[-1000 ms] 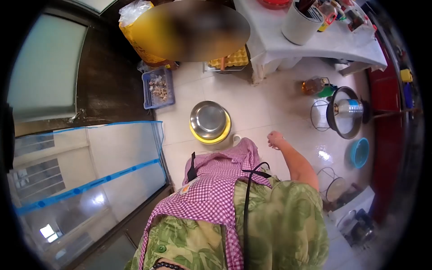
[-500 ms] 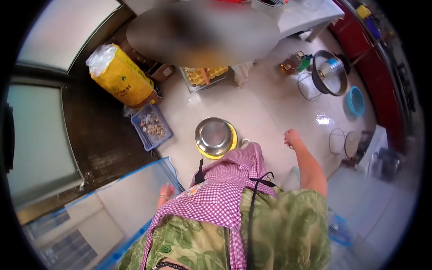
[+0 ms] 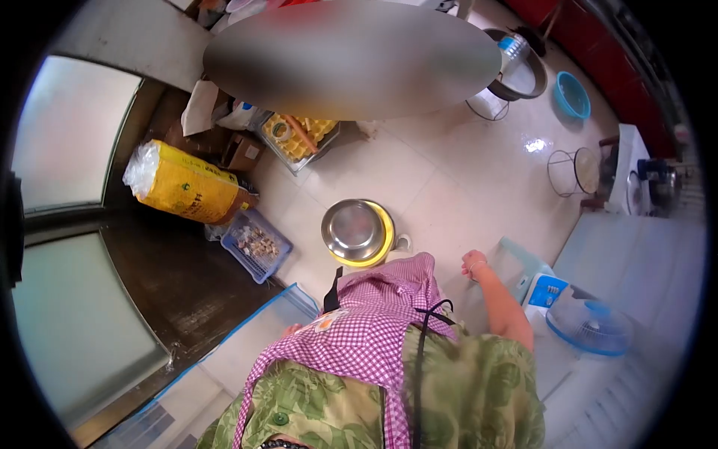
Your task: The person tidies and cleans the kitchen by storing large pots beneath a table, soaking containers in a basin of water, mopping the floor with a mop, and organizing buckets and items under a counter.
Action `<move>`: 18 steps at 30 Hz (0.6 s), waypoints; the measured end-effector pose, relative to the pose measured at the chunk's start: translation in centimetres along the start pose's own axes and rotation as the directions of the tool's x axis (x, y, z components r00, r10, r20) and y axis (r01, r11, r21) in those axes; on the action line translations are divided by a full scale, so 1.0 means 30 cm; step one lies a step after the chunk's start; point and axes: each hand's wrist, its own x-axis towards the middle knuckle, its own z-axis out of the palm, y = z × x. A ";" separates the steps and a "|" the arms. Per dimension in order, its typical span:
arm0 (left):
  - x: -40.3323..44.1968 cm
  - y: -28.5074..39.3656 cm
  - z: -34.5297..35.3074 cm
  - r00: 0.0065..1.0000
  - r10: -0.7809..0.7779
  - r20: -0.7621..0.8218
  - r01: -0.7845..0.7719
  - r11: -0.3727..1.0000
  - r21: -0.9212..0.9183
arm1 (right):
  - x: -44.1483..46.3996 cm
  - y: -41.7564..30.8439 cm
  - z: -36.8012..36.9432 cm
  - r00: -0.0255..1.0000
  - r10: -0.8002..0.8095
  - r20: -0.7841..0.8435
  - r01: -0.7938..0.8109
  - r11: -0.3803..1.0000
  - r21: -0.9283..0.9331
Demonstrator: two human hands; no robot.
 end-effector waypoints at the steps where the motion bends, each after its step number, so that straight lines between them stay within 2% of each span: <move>1: -0.012 0.007 0.019 0.999 -0.048 0.023 0.049 0.998 -0.038 | 0.010 0.008 -0.020 1.000 -0.003 -0.002 0.003 0.999 0.042; 4: -0.066 0.055 0.038 0.998 0.036 -0.051 -0.034 0.998 0.045 | 0.018 0.102 -0.035 0.999 0.026 0.038 -0.032 0.988 0.151; 5: -0.100 0.096 0.050 0.988 0.063 -0.140 -0.042 0.989 0.145 | 0.020 0.154 -0.042 0.999 0.020 0.027 -0.024 0.986 0.164; 8: -0.165 0.262 0.074 0.987 0.150 -0.064 -0.121 0.937 0.327 | -0.005 0.268 -0.064 0.999 0.024 -0.033 -0.017 0.978 0.207; 9: -0.159 0.302 0.174 0.981 0.181 -0.073 -0.146 0.927 0.345 | 0.042 0.284 -0.144 0.997 0.048 -0.052 -0.036 0.975 0.220; 10: -0.124 0.326 0.168 0.981 0.190 -0.037 -0.169 0.933 0.319 | -0.006 0.317 -0.142 0.993 0.074 -0.095 -0.049 0.970 0.239; 12: -0.043 0.396 0.194 0.979 0.202 0.029 -0.203 0.943 0.264 | -0.038 0.381 -0.154 0.986 0.136 -0.097 -0.102 0.948 0.300; 16: -0.046 0.573 0.392 0.943 0.330 0.026 -0.322 0.896 0.306 | -0.011 0.481 -0.185 0.967 0.241 -0.082 -0.196 0.910 0.365; 18: -0.040 0.619 0.426 0.917 0.397 0.052 -0.392 0.864 0.315 | -0.010 0.486 -0.173 0.973 0.220 -0.067 -0.181 0.911 0.371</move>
